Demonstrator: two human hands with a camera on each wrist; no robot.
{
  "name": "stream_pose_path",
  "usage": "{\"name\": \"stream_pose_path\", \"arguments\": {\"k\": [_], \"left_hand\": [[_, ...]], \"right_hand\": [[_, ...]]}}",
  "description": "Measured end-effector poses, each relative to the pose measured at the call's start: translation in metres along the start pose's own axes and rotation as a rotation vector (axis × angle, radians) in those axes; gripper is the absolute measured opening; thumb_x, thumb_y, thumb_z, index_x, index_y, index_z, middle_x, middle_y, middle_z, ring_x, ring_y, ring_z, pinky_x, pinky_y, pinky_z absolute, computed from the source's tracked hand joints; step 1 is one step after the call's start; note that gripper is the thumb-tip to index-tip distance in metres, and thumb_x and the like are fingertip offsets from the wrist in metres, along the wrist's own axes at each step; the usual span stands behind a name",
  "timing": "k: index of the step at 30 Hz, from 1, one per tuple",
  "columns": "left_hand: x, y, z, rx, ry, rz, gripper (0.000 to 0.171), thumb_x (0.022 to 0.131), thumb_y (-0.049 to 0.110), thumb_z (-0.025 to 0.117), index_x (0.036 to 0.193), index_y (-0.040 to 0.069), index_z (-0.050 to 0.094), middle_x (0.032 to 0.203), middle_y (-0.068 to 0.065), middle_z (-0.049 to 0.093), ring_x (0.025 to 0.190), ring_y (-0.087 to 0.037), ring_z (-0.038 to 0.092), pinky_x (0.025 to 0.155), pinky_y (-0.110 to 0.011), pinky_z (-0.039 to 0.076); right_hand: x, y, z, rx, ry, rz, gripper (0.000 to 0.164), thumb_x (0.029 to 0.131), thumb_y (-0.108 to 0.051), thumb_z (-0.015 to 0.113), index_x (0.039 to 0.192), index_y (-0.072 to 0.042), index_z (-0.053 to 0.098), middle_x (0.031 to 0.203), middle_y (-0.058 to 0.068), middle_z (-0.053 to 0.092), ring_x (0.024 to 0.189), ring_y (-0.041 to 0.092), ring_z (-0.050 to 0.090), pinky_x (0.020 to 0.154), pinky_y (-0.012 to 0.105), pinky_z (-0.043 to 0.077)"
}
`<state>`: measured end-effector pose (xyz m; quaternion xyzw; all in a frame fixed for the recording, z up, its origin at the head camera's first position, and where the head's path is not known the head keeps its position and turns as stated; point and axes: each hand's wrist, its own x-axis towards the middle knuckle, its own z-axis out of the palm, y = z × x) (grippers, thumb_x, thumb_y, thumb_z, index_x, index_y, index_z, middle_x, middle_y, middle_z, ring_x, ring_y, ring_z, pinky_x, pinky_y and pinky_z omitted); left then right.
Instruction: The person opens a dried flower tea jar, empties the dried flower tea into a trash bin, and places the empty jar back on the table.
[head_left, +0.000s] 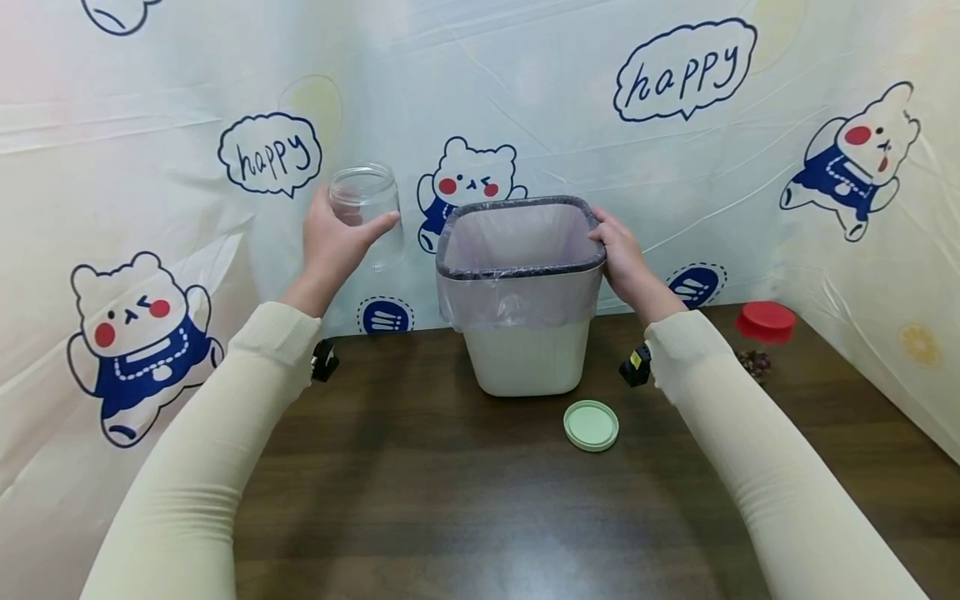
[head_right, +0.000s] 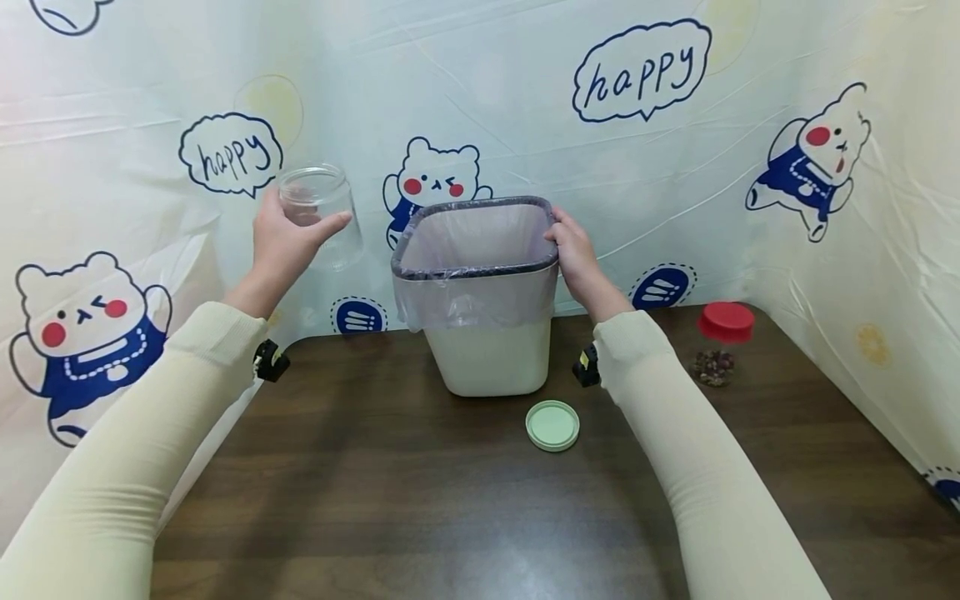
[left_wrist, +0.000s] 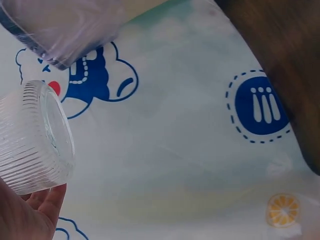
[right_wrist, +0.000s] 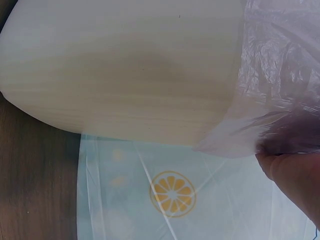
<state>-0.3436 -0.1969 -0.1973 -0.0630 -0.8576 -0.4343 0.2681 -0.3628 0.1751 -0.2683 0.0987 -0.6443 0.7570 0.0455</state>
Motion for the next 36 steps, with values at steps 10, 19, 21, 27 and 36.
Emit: {"name": "stream_pose_path", "arguments": {"k": [10,19,21,27,36], "left_hand": [[-0.011,-0.028,0.002,0.009,-0.010,-0.070,0.094,0.074,0.058,0.077,0.144,0.013,0.032,0.138,-0.008,0.045,0.119,-0.027,0.047,0.097,-0.042,0.046],[-0.022,-0.054,0.006,-0.020,0.001,-0.104,0.094,0.075,0.055,0.078,0.144,0.011,0.032,0.139,-0.010,0.043,0.123,-0.029,0.045,0.099,-0.045,0.043],[-0.025,-0.060,0.007,-0.019,0.001,-0.110,0.095,0.075,0.055,0.078,0.145,0.010,0.031,0.140,-0.011,0.042,0.123,-0.030,0.044,0.100,-0.046,0.043],[-0.032,-0.076,0.009,-0.009,-0.004,-0.154,0.099,0.074,0.058,0.077,0.145,0.010,0.029,0.140,-0.013,0.041,0.122,-0.031,0.044,0.100,-0.047,0.042],[-0.044,-0.100,0.011,-0.027,0.027,-0.210,0.102,0.072,0.056,0.080,0.145,0.007,0.030,0.137,-0.016,0.043,0.119,-0.032,0.046,0.099,-0.046,0.042]], "right_hand": [[-0.002,-0.001,0.000,-0.002,0.001,-0.003,0.063,0.093,-0.007,0.035,0.155,-0.009,0.021,0.160,0.006,0.016,0.144,0.020,0.018,0.115,0.041,0.017],[0.000,-0.001,0.000,-0.007,-0.001,-0.007,0.062,0.094,-0.007,0.035,0.155,-0.008,0.021,0.160,0.006,0.016,0.144,0.019,0.018,0.114,0.037,0.018],[0.001,0.000,-0.001,-0.008,0.002,-0.005,0.062,0.094,-0.007,0.035,0.155,-0.009,0.022,0.160,0.006,0.017,0.144,0.019,0.018,0.114,0.036,0.019],[0.000,-0.001,0.000,-0.013,0.004,0.009,0.062,0.094,-0.009,0.035,0.155,-0.010,0.021,0.160,0.004,0.017,0.143,0.017,0.018,0.113,0.034,0.020],[0.001,0.000,0.000,-0.014,0.010,0.003,0.062,0.094,-0.008,0.036,0.155,-0.009,0.022,0.160,0.005,0.018,0.143,0.018,0.020,0.113,0.034,0.022]]}}
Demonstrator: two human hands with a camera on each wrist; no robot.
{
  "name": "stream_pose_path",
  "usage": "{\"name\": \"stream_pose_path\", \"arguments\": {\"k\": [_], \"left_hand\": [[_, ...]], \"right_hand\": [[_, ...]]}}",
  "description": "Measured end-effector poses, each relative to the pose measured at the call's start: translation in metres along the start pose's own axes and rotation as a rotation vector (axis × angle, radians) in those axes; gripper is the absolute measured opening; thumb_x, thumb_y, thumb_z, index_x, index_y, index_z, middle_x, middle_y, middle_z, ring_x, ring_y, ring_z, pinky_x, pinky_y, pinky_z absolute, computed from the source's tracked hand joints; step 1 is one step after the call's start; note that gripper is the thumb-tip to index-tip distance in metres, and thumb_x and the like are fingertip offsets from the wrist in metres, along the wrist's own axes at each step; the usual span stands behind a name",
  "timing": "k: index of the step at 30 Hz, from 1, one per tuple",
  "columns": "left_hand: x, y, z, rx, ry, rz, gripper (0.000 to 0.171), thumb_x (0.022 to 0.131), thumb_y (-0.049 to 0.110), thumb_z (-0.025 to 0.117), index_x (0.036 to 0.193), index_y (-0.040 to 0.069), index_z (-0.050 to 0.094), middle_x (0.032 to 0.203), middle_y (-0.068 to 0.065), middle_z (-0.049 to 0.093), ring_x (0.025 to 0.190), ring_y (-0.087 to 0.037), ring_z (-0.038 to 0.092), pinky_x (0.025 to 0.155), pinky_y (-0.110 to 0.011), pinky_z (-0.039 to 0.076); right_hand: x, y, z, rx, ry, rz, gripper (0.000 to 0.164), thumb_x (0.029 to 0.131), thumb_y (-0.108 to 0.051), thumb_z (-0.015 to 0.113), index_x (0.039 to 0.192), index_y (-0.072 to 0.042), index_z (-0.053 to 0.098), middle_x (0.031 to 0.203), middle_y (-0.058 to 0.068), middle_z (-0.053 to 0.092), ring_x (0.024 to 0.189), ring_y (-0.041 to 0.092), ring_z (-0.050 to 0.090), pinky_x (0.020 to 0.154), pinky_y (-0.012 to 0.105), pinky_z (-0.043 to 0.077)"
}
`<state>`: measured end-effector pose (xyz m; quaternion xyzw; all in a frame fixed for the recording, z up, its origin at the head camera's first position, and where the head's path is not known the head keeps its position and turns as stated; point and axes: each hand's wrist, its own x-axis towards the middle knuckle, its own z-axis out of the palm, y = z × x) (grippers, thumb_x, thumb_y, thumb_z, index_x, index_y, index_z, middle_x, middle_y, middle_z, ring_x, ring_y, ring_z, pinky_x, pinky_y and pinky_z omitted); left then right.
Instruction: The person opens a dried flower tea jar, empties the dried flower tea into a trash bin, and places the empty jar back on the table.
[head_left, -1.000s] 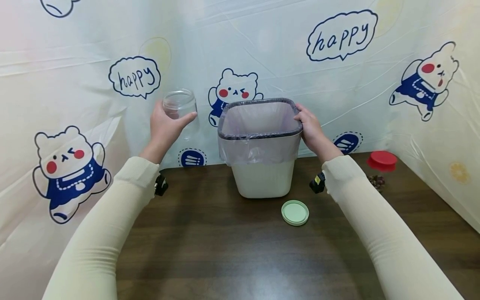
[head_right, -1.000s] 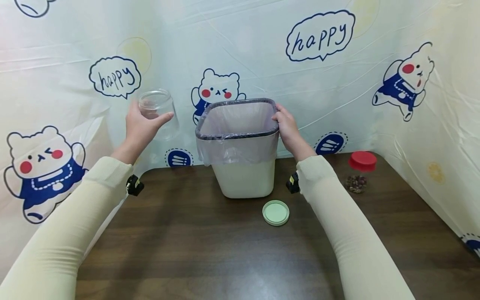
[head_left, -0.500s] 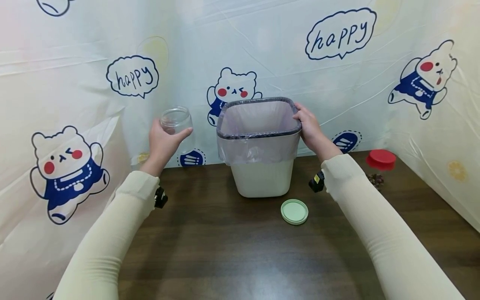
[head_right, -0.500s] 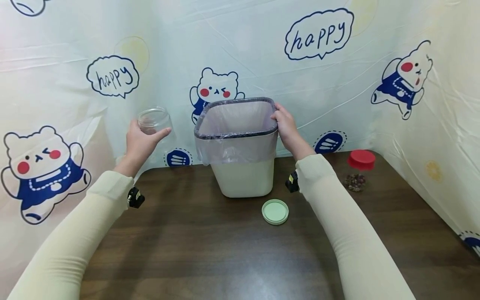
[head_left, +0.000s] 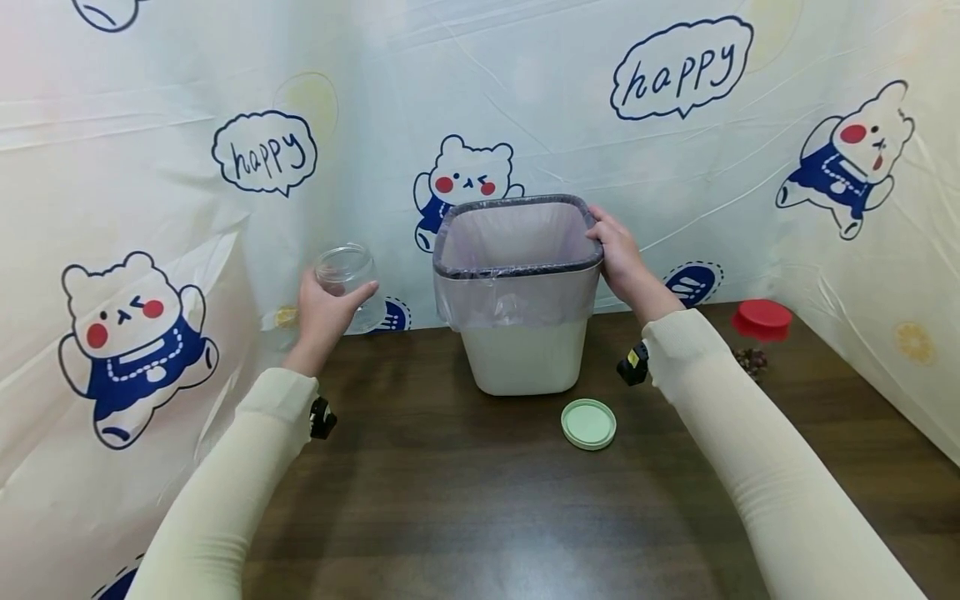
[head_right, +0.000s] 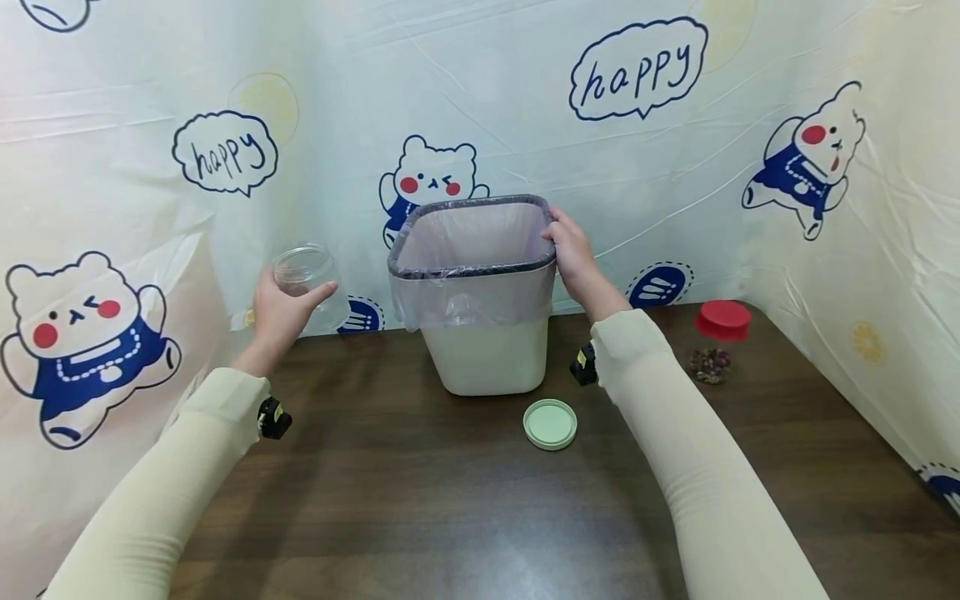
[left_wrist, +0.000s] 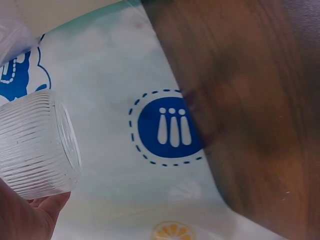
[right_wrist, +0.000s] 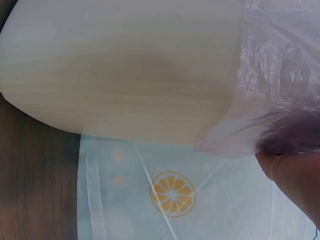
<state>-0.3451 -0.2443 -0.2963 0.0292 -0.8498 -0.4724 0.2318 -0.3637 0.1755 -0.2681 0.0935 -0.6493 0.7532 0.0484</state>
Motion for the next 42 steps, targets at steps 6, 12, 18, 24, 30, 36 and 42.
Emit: {"name": "stream_pose_path", "arguments": {"k": [6,12,18,24,30,36,42], "left_hand": [[-0.005,-0.015,0.002,0.001,0.061,-0.013,0.094,0.072,0.048,0.083,0.140,0.002,0.035,0.131,-0.017,0.047,0.116,-0.032,0.047,0.098,-0.044,0.040],[-0.011,-0.029,0.001,0.013,0.087,-0.036,0.092,0.072,0.043,0.084,0.140,0.001,0.036,0.131,-0.018,0.047,0.117,-0.032,0.046,0.099,-0.043,0.038],[-0.016,-0.041,-0.002,0.027,0.072,-0.057,0.094,0.073,0.043,0.083,0.142,0.001,0.034,0.132,-0.020,0.046,0.118,-0.034,0.045,0.100,-0.045,0.038],[-0.021,-0.055,-0.007,0.060,0.063,-0.090,0.096,0.073,0.045,0.083,0.143,0.001,0.032,0.133,-0.021,0.045,0.120,-0.035,0.044,0.102,-0.048,0.037],[-0.027,-0.072,-0.013,0.105,0.081,-0.120,0.098,0.073,0.043,0.084,0.144,0.001,0.031,0.136,-0.021,0.045,0.123,-0.034,0.044,0.104,-0.047,0.036],[-0.029,-0.085,-0.018,0.111,0.089,-0.135,0.098,0.073,0.042,0.084,0.144,0.001,0.031,0.138,-0.021,0.044,0.125,-0.034,0.042,0.105,-0.048,0.034],[-0.035,-0.093,-0.019,0.115,0.065,-0.144,0.098,0.074,0.041,0.084,0.144,0.000,0.028,0.138,-0.022,0.043,0.127,-0.035,0.040,0.106,-0.048,0.033]], "right_hand": [[-0.001,0.000,-0.001,0.002,0.005,0.008,0.062,0.095,-0.009,0.036,0.155,-0.011,0.023,0.160,0.004,0.018,0.143,0.017,0.020,0.113,0.034,0.021],[-0.001,-0.001,0.000,0.003,-0.004,0.010,0.061,0.095,-0.009,0.036,0.155,-0.011,0.022,0.160,0.003,0.018,0.143,0.016,0.020,0.113,0.034,0.021],[0.000,-0.001,-0.001,0.005,-0.008,0.011,0.061,0.095,-0.010,0.035,0.155,-0.011,0.021,0.160,0.004,0.017,0.143,0.015,0.019,0.113,0.033,0.020],[-0.001,-0.001,-0.001,0.001,-0.007,0.003,0.062,0.095,-0.009,0.035,0.155,-0.010,0.022,0.160,0.004,0.018,0.143,0.017,0.020,0.113,0.034,0.021],[0.000,-0.002,0.001,-0.001,-0.009,0.007,0.061,0.095,-0.010,0.035,0.155,-0.011,0.021,0.160,0.004,0.017,0.143,0.018,0.019,0.113,0.034,0.021],[0.000,-0.003,0.000,-0.006,-0.005,0.008,0.062,0.095,-0.008,0.035,0.155,-0.011,0.022,0.160,0.003,0.017,0.144,0.017,0.019,0.113,0.034,0.020],[-0.001,-0.002,0.000,-0.010,-0.009,0.014,0.062,0.095,-0.009,0.035,0.155,-0.010,0.021,0.161,0.003,0.016,0.144,0.016,0.018,0.114,0.033,0.020]]}}
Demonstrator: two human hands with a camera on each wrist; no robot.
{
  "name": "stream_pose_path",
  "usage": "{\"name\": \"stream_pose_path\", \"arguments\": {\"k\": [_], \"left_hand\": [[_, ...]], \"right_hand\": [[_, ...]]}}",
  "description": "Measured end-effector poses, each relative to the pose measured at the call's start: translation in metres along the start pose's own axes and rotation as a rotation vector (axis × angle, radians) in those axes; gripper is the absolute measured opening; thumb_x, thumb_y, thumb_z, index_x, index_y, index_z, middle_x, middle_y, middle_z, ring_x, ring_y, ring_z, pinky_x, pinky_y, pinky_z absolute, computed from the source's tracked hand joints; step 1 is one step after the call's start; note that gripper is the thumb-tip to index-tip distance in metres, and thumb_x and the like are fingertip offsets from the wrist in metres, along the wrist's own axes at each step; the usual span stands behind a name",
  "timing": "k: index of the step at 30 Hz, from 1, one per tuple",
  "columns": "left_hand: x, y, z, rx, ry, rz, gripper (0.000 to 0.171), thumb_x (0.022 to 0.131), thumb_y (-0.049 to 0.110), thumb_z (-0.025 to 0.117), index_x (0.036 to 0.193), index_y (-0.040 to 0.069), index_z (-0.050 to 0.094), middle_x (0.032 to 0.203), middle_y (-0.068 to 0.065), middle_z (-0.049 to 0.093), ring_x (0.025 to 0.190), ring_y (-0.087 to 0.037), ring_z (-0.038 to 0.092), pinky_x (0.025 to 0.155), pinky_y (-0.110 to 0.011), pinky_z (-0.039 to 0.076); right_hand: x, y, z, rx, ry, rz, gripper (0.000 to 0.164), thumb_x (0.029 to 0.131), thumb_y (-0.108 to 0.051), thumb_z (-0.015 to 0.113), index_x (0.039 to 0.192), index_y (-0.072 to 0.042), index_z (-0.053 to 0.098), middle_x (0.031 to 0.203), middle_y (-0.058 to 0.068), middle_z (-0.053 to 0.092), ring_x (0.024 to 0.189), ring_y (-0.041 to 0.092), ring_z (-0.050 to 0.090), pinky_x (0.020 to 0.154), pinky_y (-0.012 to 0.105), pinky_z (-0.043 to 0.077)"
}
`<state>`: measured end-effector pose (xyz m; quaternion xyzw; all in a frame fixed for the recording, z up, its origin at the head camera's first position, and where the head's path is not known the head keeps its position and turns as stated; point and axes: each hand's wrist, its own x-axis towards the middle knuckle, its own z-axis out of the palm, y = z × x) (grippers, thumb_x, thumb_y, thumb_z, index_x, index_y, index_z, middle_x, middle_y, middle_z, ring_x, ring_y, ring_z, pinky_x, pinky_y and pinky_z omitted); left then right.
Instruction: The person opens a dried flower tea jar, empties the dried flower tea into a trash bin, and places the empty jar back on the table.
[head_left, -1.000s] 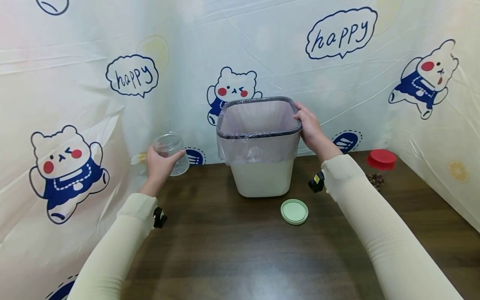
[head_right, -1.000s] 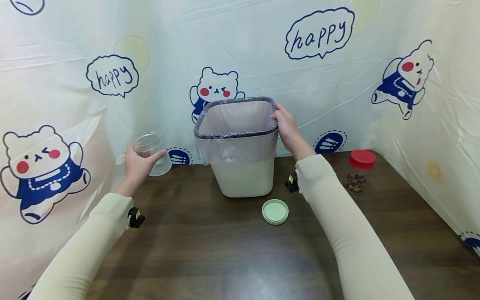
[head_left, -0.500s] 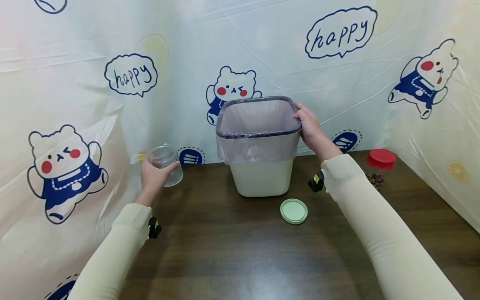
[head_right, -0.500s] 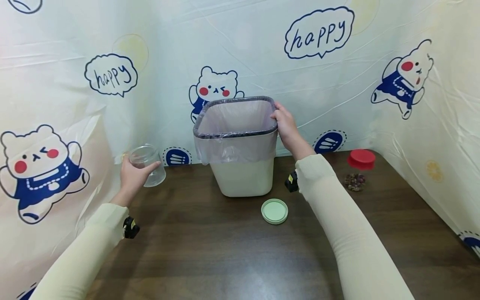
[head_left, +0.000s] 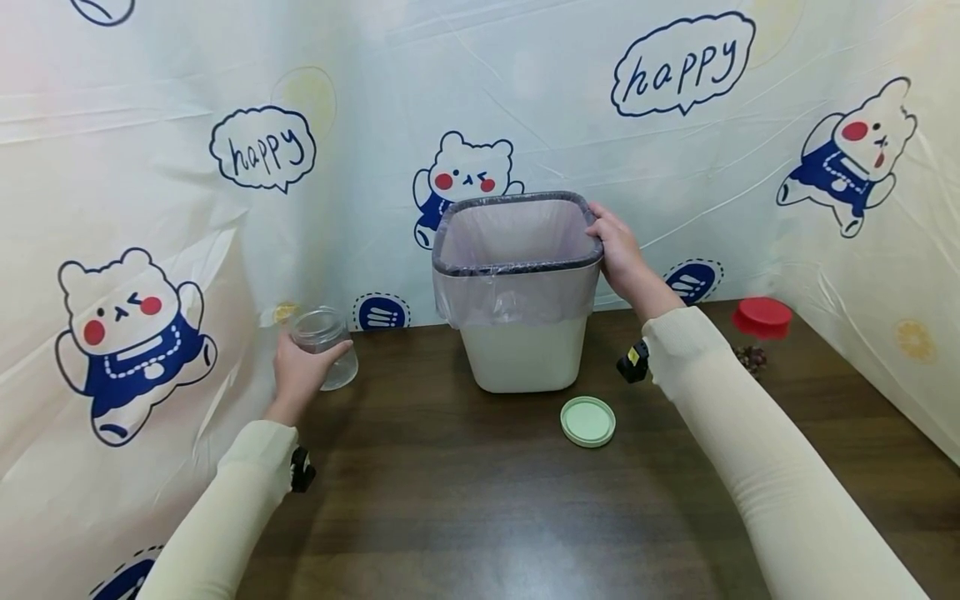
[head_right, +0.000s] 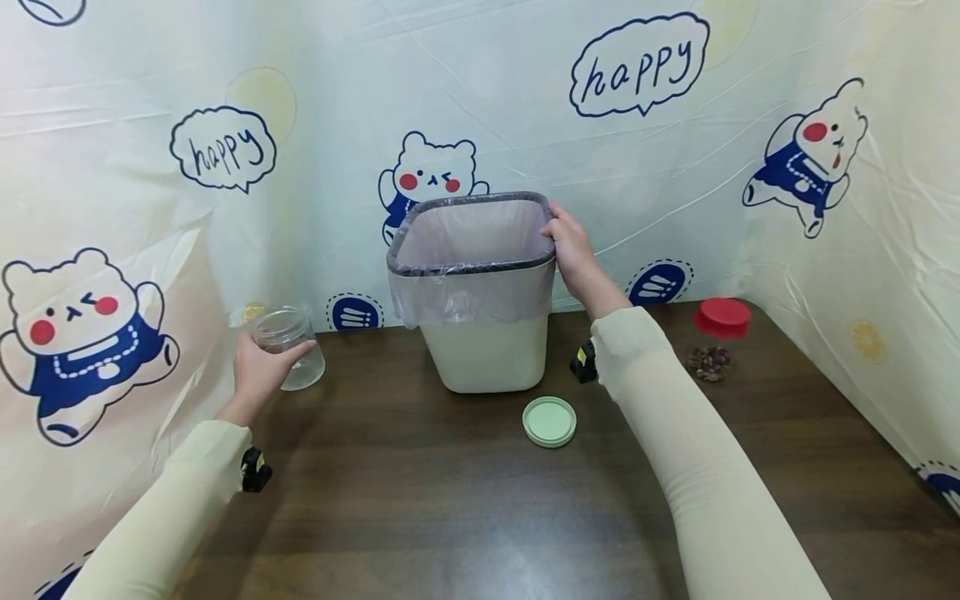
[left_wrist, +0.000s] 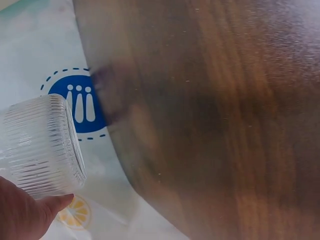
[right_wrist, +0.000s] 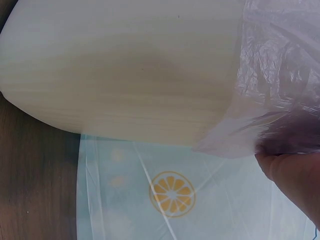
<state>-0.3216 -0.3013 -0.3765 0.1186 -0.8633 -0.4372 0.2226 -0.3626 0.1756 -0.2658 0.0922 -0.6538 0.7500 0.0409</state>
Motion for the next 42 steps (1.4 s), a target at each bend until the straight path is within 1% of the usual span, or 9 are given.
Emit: {"name": "stream_pose_path", "arguments": {"k": [7,11,15,20,27,34,42], "left_hand": [[-0.007,-0.008,0.002,0.016,-0.013,-0.028,0.096,0.074,0.042,0.083,0.139,-0.003,0.030,0.135,-0.024,0.043,0.124,-0.036,0.041,0.104,-0.048,0.034],[-0.011,-0.013,0.003,0.020,-0.033,-0.044,0.097,0.074,0.045,0.082,0.139,-0.003,0.028,0.135,-0.024,0.042,0.123,-0.036,0.041,0.104,-0.049,0.035],[-0.013,-0.019,0.004,0.013,-0.053,-0.045,0.102,0.074,0.048,0.082,0.143,-0.002,0.025,0.137,-0.025,0.040,0.124,-0.037,0.041,0.104,-0.051,0.035],[-0.015,-0.026,0.006,0.011,-0.044,-0.049,0.105,0.072,0.047,0.083,0.145,0.000,0.024,0.139,-0.024,0.040,0.126,-0.037,0.040,0.104,-0.052,0.034],[-0.015,-0.033,0.007,0.016,-0.047,-0.073,0.109,0.072,0.050,0.082,0.146,-0.002,0.022,0.140,-0.026,0.038,0.126,-0.039,0.039,0.105,-0.053,0.032],[-0.018,-0.041,0.008,0.012,-0.031,-0.074,0.106,0.072,0.047,0.083,0.143,-0.004,0.024,0.136,-0.027,0.040,0.124,-0.039,0.040,0.105,-0.052,0.032],[-0.020,-0.049,0.008,0.022,-0.028,-0.080,0.108,0.069,0.050,0.084,0.142,-0.004,0.025,0.135,-0.026,0.040,0.123,-0.039,0.041,0.104,-0.051,0.033]], "right_hand": [[0.001,0.001,0.000,-0.003,-0.011,-0.014,0.061,0.095,-0.009,0.035,0.155,-0.010,0.021,0.160,0.004,0.017,0.144,0.020,0.017,0.114,0.034,0.019],[0.002,0.001,0.000,-0.002,-0.018,-0.021,0.062,0.095,-0.008,0.035,0.155,-0.009,0.020,0.160,0.005,0.017,0.145,0.021,0.017,0.114,0.034,0.019],[0.003,0.001,0.000,-0.002,-0.012,-0.020,0.063,0.094,-0.008,0.035,0.155,-0.009,0.020,0.160,0.006,0.017,0.144,0.021,0.017,0.114,0.034,0.019],[0.003,0.001,0.000,0.002,-0.013,-0.016,0.063,0.094,-0.009,0.035,0.155,-0.009,0.020,0.160,0.006,0.017,0.144,0.021,0.018,0.113,0.033,0.020],[0.002,0.000,0.000,0.009,-0.012,-0.020,0.062,0.094,-0.007,0.035,0.155,-0.008,0.021,0.160,0.006,0.017,0.143,0.019,0.020,0.113,0.032,0.021],[0.002,0.000,-0.001,0.011,-0.019,-0.031,0.063,0.094,-0.007,0.035,0.155,-0.008,0.021,0.160,0.006,0.017,0.143,0.018,0.020,0.113,0.032,0.021],[0.002,0.001,-0.001,0.000,-0.023,-0.034,0.063,0.093,-0.008,0.034,0.154,-0.008,0.022,0.160,0.006,0.018,0.142,0.018,0.021,0.113,0.032,0.021]]}}
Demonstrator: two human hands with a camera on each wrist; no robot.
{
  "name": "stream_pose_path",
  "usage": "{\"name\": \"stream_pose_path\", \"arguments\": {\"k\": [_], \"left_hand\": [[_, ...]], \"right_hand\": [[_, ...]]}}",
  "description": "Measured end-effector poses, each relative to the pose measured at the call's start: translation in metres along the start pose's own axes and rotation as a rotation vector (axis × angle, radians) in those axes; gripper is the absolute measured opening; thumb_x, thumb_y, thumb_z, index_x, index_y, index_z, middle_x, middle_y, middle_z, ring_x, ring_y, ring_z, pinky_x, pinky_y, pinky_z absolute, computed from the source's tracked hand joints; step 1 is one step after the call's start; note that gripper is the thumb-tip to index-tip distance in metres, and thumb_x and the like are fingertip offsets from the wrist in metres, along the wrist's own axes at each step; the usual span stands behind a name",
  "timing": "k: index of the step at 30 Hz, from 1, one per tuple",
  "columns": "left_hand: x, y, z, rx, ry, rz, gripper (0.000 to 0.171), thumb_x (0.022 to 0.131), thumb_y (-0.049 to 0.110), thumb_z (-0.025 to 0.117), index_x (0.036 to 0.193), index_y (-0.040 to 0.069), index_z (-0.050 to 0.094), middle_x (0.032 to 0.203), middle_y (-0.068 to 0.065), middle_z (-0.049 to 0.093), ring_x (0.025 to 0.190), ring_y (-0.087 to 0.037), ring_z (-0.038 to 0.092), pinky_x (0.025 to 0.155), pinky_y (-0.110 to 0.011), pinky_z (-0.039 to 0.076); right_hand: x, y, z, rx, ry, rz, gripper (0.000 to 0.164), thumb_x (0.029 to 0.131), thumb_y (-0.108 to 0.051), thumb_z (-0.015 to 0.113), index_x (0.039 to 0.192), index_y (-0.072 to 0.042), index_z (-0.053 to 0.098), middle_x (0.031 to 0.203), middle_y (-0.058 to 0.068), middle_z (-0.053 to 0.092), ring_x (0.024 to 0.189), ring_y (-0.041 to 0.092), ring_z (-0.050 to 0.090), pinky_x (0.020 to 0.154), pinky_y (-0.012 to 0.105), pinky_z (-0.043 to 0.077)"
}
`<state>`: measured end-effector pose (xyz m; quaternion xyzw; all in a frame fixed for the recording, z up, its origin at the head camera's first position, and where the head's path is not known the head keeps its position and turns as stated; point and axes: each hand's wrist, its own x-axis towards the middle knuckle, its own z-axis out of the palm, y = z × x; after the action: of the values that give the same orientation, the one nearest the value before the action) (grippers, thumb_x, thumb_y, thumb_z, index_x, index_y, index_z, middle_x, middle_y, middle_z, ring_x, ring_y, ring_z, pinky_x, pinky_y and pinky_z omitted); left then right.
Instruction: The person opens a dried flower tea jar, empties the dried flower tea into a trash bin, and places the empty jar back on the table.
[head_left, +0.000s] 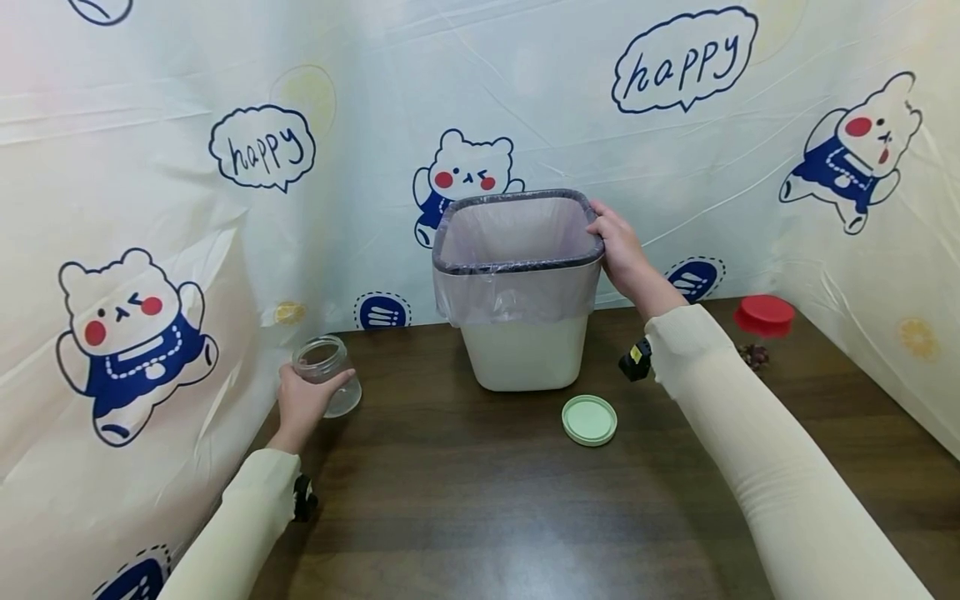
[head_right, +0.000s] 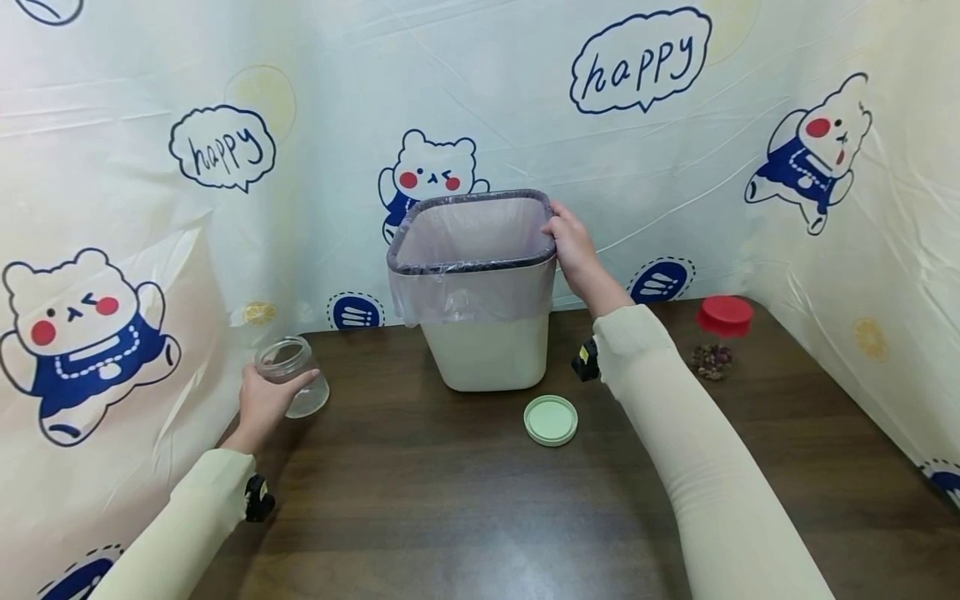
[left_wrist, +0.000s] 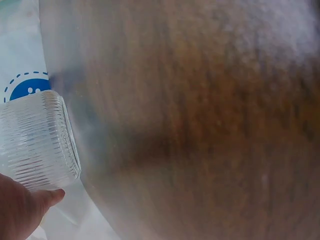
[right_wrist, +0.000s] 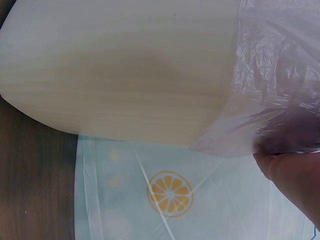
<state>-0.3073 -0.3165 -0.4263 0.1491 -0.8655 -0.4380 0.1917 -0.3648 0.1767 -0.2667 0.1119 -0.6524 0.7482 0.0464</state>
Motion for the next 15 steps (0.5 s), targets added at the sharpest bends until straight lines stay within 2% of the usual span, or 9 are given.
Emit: {"name": "stream_pose_path", "arguments": {"k": [7,15], "left_hand": [[-0.0014,-0.0031,0.0012,-0.015,0.020,0.001,0.106,0.069,0.049,0.085,0.141,-0.003,0.028,0.134,-0.025,0.041,0.123,-0.039,0.041,0.104,-0.051,0.032],[-0.0051,-0.0045,-0.0006,-0.049,0.019,-0.028,0.107,0.070,0.048,0.085,0.143,-0.003,0.025,0.139,-0.026,0.038,0.126,-0.039,0.038,0.105,-0.052,0.031]], "right_hand": [[-0.0003,-0.0007,-0.0015,-0.012,0.002,0.015,0.063,0.094,-0.010,0.035,0.155,-0.009,0.020,0.161,0.005,0.015,0.143,0.015,0.018,0.114,0.033,0.017],[-0.0009,-0.0018,-0.0022,-0.022,-0.006,0.015,0.062,0.095,-0.010,0.036,0.155,-0.009,0.021,0.160,0.006,0.016,0.144,0.018,0.018,0.115,0.034,0.017]]}}
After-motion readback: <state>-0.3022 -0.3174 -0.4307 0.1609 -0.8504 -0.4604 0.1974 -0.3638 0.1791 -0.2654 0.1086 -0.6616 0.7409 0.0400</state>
